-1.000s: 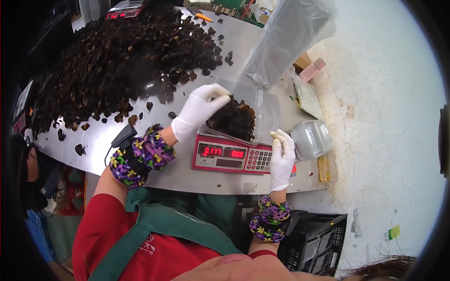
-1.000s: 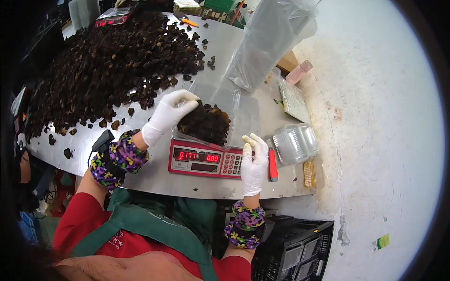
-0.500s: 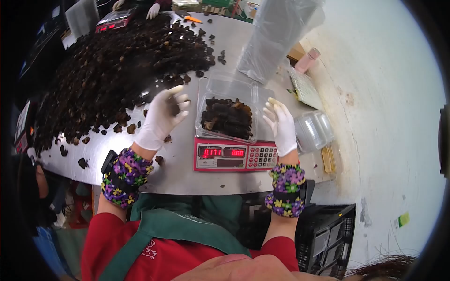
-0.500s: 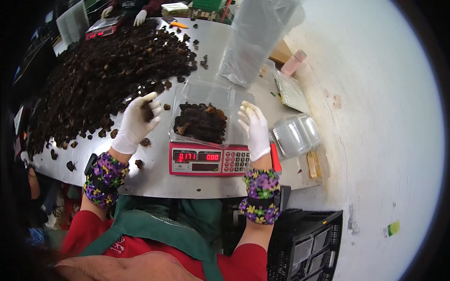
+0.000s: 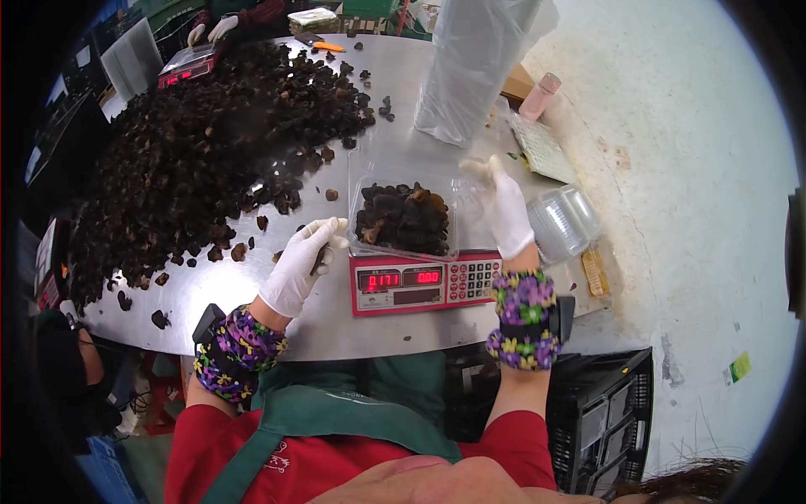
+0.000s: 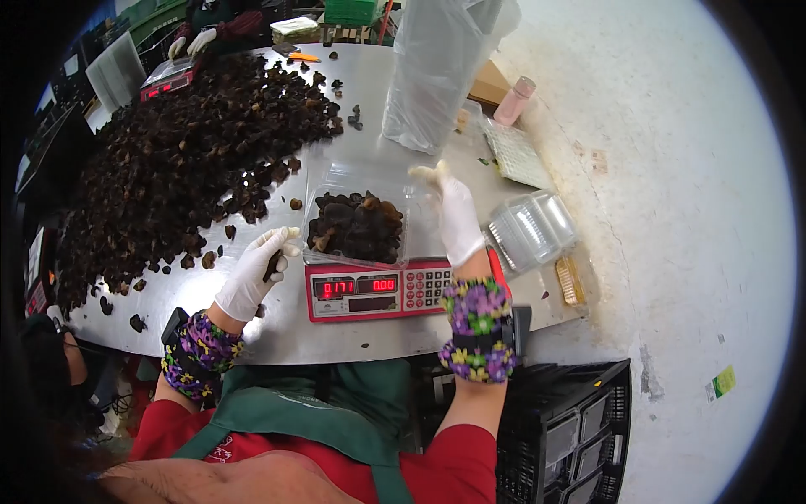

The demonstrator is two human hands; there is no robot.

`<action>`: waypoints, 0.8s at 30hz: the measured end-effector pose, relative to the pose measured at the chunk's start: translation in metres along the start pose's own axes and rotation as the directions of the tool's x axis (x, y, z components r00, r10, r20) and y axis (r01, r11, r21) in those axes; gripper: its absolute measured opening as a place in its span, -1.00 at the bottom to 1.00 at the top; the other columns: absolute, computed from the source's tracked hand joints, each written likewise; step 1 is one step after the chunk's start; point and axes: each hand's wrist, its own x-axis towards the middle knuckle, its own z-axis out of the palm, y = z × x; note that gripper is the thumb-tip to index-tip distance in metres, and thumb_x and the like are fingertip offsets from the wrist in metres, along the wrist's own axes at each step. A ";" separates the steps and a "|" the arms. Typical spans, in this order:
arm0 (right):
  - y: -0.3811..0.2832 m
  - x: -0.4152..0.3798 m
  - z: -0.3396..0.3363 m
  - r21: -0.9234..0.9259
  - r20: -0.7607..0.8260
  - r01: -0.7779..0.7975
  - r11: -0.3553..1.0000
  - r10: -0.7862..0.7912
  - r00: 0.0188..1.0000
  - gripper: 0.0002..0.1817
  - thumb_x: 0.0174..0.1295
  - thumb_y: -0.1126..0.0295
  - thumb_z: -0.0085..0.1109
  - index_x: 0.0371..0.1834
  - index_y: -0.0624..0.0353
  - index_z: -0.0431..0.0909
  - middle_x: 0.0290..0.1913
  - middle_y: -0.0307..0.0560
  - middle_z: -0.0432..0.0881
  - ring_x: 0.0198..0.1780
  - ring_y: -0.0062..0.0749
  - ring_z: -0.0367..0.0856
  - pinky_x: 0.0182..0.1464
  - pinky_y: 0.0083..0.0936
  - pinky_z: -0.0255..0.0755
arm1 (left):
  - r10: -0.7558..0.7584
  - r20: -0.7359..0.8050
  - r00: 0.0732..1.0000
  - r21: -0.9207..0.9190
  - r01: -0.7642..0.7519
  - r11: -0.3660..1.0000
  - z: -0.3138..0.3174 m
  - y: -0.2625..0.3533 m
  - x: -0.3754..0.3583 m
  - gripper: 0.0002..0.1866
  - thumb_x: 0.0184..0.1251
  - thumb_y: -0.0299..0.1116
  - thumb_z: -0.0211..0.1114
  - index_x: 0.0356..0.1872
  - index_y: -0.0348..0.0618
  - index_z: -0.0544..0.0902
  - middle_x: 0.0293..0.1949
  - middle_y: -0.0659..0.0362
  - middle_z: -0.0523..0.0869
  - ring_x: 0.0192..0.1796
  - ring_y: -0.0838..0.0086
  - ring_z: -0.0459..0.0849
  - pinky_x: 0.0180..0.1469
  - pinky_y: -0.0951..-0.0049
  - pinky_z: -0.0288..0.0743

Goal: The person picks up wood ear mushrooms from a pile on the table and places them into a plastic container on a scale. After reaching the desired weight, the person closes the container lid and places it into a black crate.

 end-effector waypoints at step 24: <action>0.063 -0.125 0.010 -0.380 -0.163 -0.173 0.909 0.119 0.979 -0.78 0.43 0.42 0.17 0.03 0.26 0.43 -0.14 0.01 0.69 -0.11 -0.35 0.77 -0.10 -0.42 0.68 | 0.129 0.122 0.984 0.259 -0.157 0.953 0.023 -0.005 -0.025 -0.82 0.36 -0.48 0.33 -0.11 -0.06 0.54 -0.34 0.30 0.68 -0.51 0.78 0.36 -0.53 0.69 0.15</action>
